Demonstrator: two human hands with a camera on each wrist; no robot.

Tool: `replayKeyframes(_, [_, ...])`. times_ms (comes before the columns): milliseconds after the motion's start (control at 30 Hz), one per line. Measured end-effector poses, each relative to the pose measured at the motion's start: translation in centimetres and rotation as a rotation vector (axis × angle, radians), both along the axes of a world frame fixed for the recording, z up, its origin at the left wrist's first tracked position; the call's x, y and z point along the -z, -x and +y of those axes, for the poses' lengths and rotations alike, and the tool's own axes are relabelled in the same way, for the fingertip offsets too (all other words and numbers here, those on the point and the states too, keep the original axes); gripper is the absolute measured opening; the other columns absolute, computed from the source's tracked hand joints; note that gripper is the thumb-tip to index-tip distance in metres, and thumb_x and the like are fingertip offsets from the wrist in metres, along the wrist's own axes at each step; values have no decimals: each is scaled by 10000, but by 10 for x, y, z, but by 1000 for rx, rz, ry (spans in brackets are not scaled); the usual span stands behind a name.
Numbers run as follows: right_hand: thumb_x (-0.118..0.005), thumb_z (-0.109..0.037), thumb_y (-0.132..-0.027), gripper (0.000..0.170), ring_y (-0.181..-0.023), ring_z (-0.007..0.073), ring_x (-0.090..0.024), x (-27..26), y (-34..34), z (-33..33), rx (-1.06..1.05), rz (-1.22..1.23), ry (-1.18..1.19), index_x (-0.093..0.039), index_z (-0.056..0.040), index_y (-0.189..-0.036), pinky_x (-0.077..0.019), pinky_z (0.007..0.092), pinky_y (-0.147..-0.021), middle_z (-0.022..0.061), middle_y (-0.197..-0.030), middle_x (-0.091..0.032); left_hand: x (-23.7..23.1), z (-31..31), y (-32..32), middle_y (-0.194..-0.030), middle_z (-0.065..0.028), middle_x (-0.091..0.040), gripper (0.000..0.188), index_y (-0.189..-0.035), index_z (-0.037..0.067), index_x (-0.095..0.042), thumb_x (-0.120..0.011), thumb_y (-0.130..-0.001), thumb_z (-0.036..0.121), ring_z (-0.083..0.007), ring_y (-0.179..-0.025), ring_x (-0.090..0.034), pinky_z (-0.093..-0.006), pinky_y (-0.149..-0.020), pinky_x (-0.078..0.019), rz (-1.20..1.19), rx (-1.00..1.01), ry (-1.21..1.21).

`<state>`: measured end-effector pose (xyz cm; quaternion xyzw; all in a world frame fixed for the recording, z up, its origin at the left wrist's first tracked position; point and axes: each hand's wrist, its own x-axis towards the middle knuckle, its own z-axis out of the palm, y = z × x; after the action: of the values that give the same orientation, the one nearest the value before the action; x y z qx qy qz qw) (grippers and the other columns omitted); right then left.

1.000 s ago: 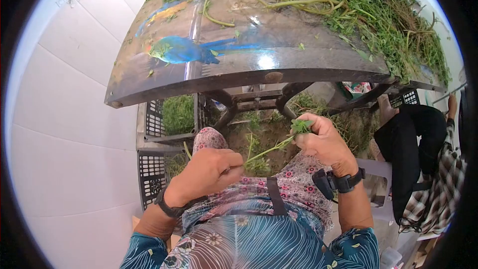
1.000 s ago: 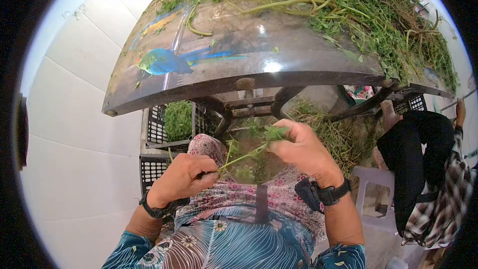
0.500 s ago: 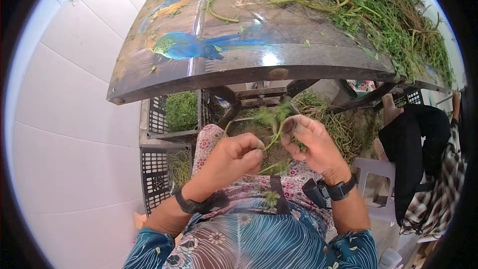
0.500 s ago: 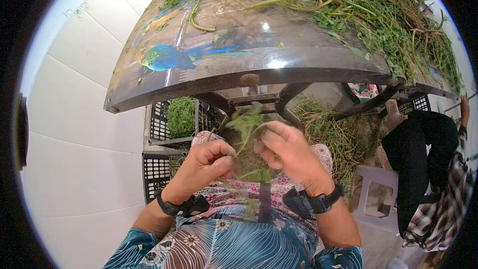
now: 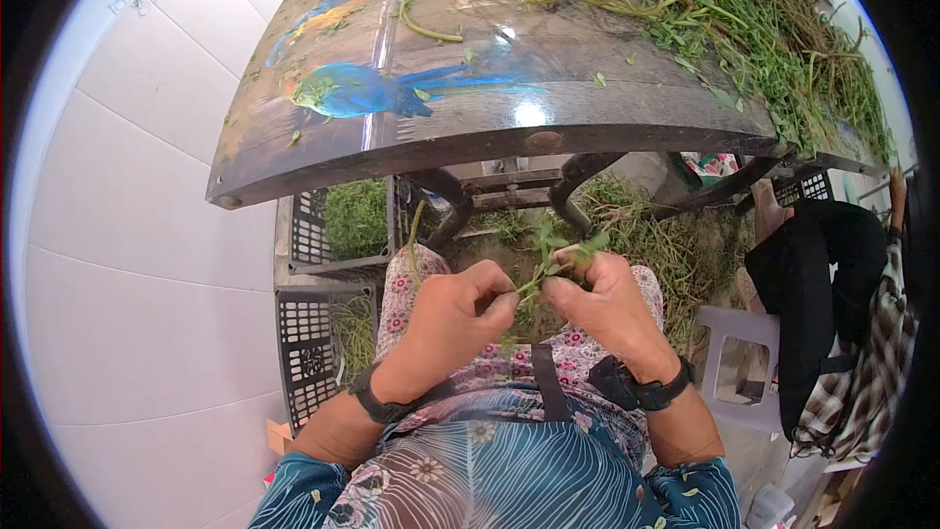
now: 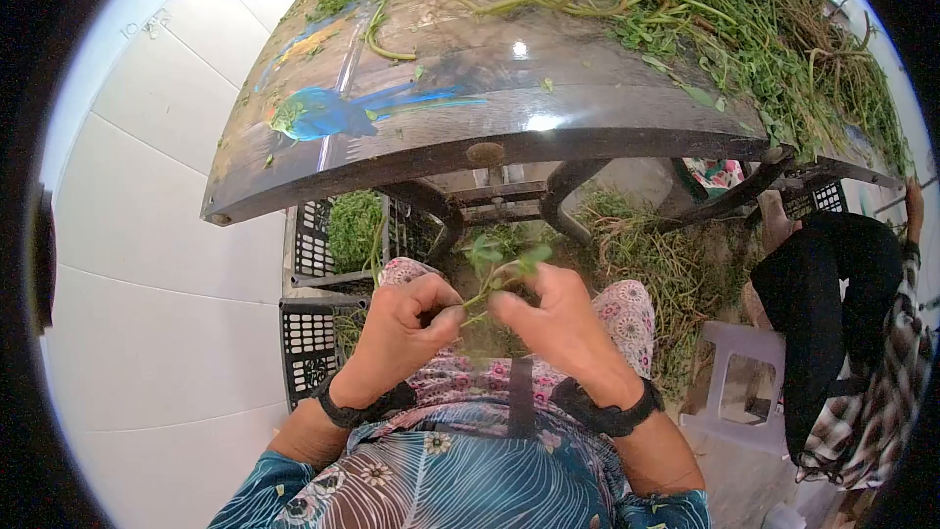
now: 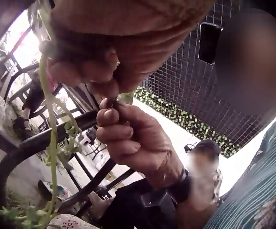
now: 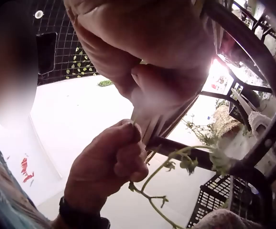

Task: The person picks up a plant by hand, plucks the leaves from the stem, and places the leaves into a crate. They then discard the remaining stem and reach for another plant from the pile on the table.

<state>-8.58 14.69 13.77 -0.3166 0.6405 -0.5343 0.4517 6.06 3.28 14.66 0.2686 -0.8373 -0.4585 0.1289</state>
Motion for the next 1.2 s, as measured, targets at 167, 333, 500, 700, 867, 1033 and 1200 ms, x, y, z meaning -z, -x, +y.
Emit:
replayKeyframes(167, [-530,-120,-758,265,-698,110,-528,-5,4,1,-70,126,-70,-578,28,-973,-440,258,-645,80,-790,-602,5,1,0,-618,-71,-556,45,-737,3,-582,-583,-737,48,-129,-546,-544,-254,-505,-417,18,24,60])
replayKeyframes(333, [-509,-99,-754,243,-656,177,-561,14,6,1,23,328,32,-554,37,-950,-448,287,-616,138,-812,-601,4,2,-1,-634,-86,-555,38,-733,4,-577,-580,-730,41,-158,-545,-549,-260,-510,-421,20,60,104])
replayKeyframes(500, [-462,-16,-776,160,-532,107,-477,15,27,8,326,-350,116,-572,-4,-891,-365,233,-459,95,-767,-585,5,-2,-2,-600,-127,-560,39,-731,57,-569,-602,-716,73,-286,-532,-574,-330,-484,-436,77,74,130])
replayKeyframes(700, [-555,-104,-777,190,-605,123,-526,-12,23,24,180,-22,71,-612,11,-917,-402,249,-531,81,-784,-604,10,-2,0,-604,-124,-568,43,-735,73,-571,-604,-717,94,-303,-558,-581,-363,-494,-447,50,87,240])
replayKeyframes(867, [-588,-130,-757,182,-768,273,-601,-14,5,9,24,494,56,-622,1,-878,-461,345,-686,138,-830,-612,4,4,3,-604,-126,-568,65,-759,87,-573,-609,-732,135,-310,-569,-581,-382,-501,-449,-5,98,219])
replayKeyframes(1033, [-561,-120,-778,152,-757,332,-580,0,-2,5,68,690,63,-588,-12,-882,-458,375,-675,163,-828,-596,3,6,0,-603,-105,-556,28,-749,22,-582,-590,-742,48,-201,-514,-569,-279,-498,-444,-13,119,241])
replayKeyframes(1200, [-516,-90,-794,164,-672,214,-569,29,30,11,365,592,26,-545,4,-925,-440,336,-595,104,-778,-597,7,4,1,-590,-128,-559,50,-760,90,-570,-599,-741,126,-318,-563,-574,-393,-503,-443,39,113,221])
